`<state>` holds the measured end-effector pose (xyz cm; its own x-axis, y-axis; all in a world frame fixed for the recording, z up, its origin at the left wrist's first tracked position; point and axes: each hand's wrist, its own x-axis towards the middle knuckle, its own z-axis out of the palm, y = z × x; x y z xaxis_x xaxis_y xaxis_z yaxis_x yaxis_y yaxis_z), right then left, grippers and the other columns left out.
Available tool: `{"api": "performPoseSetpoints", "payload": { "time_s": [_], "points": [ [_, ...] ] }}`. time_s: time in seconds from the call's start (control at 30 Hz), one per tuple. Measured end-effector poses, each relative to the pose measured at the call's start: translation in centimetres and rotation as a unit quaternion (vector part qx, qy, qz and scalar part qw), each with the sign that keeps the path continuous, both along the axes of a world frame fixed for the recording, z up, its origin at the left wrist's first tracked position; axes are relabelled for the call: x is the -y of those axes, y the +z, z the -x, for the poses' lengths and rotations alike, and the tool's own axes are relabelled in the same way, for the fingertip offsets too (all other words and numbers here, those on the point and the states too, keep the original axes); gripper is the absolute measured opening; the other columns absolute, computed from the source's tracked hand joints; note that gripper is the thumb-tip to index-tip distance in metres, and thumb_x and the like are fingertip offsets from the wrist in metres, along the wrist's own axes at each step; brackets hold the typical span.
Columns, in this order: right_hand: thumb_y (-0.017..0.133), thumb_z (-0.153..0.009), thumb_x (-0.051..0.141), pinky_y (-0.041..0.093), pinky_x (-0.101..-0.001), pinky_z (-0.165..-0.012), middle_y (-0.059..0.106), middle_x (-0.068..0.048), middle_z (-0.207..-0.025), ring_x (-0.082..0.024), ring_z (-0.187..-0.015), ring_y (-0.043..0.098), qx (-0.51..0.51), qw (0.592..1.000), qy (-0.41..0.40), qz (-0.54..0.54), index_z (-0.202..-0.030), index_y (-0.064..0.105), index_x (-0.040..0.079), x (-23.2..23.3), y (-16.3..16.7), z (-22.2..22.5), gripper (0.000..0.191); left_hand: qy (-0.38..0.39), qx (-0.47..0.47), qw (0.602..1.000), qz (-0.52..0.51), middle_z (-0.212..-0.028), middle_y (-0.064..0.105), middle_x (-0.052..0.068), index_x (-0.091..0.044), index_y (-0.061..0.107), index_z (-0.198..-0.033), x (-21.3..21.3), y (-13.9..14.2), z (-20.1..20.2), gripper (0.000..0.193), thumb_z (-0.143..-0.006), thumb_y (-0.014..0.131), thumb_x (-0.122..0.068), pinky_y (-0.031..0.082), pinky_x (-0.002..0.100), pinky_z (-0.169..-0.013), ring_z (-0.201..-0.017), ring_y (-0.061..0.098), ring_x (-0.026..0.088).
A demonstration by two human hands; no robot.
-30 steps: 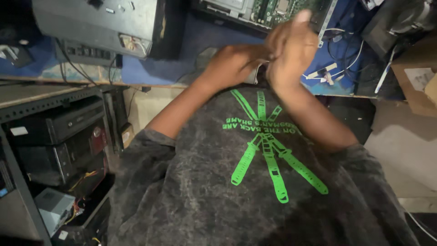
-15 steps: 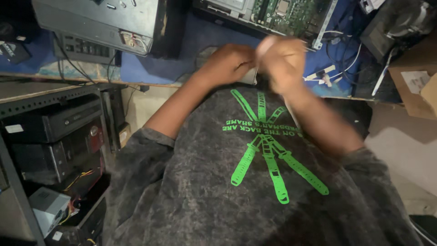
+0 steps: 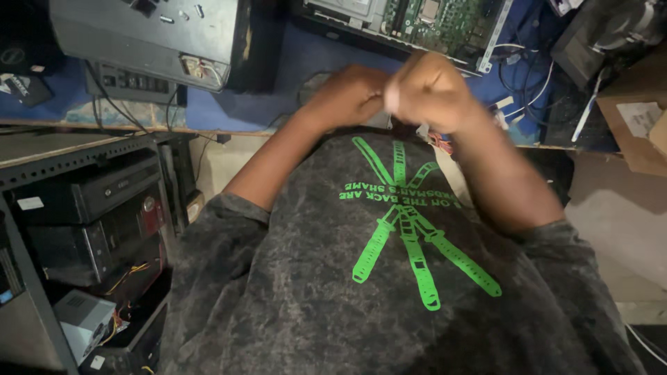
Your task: The person uses a yellow screwdriver to remove screws from a computer power supply unit, then places the unit aside. The person then picks up a black fan and positions it over the motherboard inside the open computer case.
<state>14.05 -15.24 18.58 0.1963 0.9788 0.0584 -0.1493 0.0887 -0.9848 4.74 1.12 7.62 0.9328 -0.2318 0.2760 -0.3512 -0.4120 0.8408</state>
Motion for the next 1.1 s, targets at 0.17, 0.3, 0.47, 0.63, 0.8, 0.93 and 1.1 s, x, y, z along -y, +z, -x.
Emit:
{"api": "performPoseSetpoints", "payload": {
  "time_s": [0.17, 0.3, 0.47, 0.63, 0.8, 0.93, 1.1],
  "points": [
    [0.050, -0.113, 0.027, 0.037, -0.0313, -0.052, 0.054, -0.009, -0.057, -0.017, -0.049, 0.049, 0.031, 0.882, -0.466, -0.063, -0.066, 0.052, 0.005, -1.3, -1.8, 4.0, 0.052, 0.071, 0.076, 0.993, 0.051, -0.107, 0.072, 0.014, -0.007, 0.070, -0.109, 1.5, 1.0, 0.8, 0.023, -0.095, 0.071, -0.025, 0.057, 0.046, -0.081, -0.097, 0.070, 0.038],
    [0.059, -0.112, 0.022, 0.043, -0.0329, -0.053, 0.057, -0.010, -0.066, -0.019, -0.052, 0.056, 0.072, 0.973, -0.193, -0.104, -0.068, 0.054, 0.001, -0.7, 0.1, 1.5, 0.049, 0.063, 0.028, 0.998, 0.005, -0.103, 0.073, 0.014, -0.008, 0.071, -0.108, 1.1, 0.2, 0.5, 0.015, -0.097, 0.067, -0.018, 0.056, 0.047, -0.081, -0.096, 0.070, 0.038],
    [0.059, -0.103, 0.021, 0.038, -0.0340, -0.055, 0.055, -0.011, -0.064, -0.019, -0.054, 0.050, 0.031, 0.992, 0.099, -0.068, -0.063, 0.051, 0.001, -0.4, 1.3, -1.3, 0.045, -0.020, 0.017, 0.999, -0.024, -0.103, 0.073, 0.015, -0.006, 0.071, -0.106, -0.1, -0.4, 0.6, 0.015, -0.093, 0.065, -0.012, 0.054, 0.050, -0.080, -0.095, 0.069, 0.042],
    [0.047, -0.110, 0.023, 0.038, -0.0300, -0.052, 0.052, -0.008, -0.066, -0.014, -0.051, 0.046, 0.041, 0.873, -0.465, -0.138, -0.070, 0.044, 0.003, -1.9, -2.5, 4.6, 0.045, 0.069, 0.062, 0.995, 0.034, -0.106, 0.073, 0.015, -0.006, 0.071, -0.112, 1.2, 0.5, 1.2, 0.020, -0.096, 0.069, -0.018, 0.057, 0.046, -0.080, -0.095, 0.071, 0.038],
    [0.047, -0.114, 0.028, 0.040, -0.0315, -0.058, 0.054, -0.011, -0.072, -0.019, -0.058, 0.050, 0.129, 0.927, -0.342, -0.088, -0.070, 0.047, 0.000, -0.8, -1.3, 4.2, 0.052, 0.079, 0.040, 0.996, 0.014, -0.097, 0.075, 0.013, -0.008, 0.073, -0.102, 1.4, 0.3, 1.2, 0.014, -0.092, 0.071, -0.018, 0.057, 0.046, -0.075, -0.088, 0.072, 0.035],
    [0.051, -0.118, 0.031, 0.045, -0.0326, -0.064, 0.059, -0.013, -0.074, -0.021, -0.066, 0.058, 0.025, 0.991, -0.029, -0.130, -0.075, 0.058, 0.000, -0.1, 1.2, 0.0, 0.053, 0.008, 0.017, 0.999, -0.042, -0.091, 0.074, 0.014, -0.007, 0.073, -0.092, 0.8, -0.6, 0.1, 0.016, -0.089, 0.073, -0.023, 0.055, 0.049, -0.070, -0.082, 0.071, 0.038],
    [0.059, -0.101, 0.028, 0.031, -0.0320, -0.048, 0.048, -0.008, -0.050, -0.015, -0.042, 0.045, 0.018, 0.990, 0.139, -0.034, -0.053, 0.046, 0.003, -0.2, 1.3, -0.1, 0.056, -0.019, 0.003, 0.999, -0.038, -0.092, 0.073, 0.014, -0.007, 0.073, -0.098, 0.2, -0.2, 0.2, 0.014, -0.092, 0.069, -0.018, 0.053, 0.051, -0.070, -0.081, 0.069, 0.039]
  ]
}}
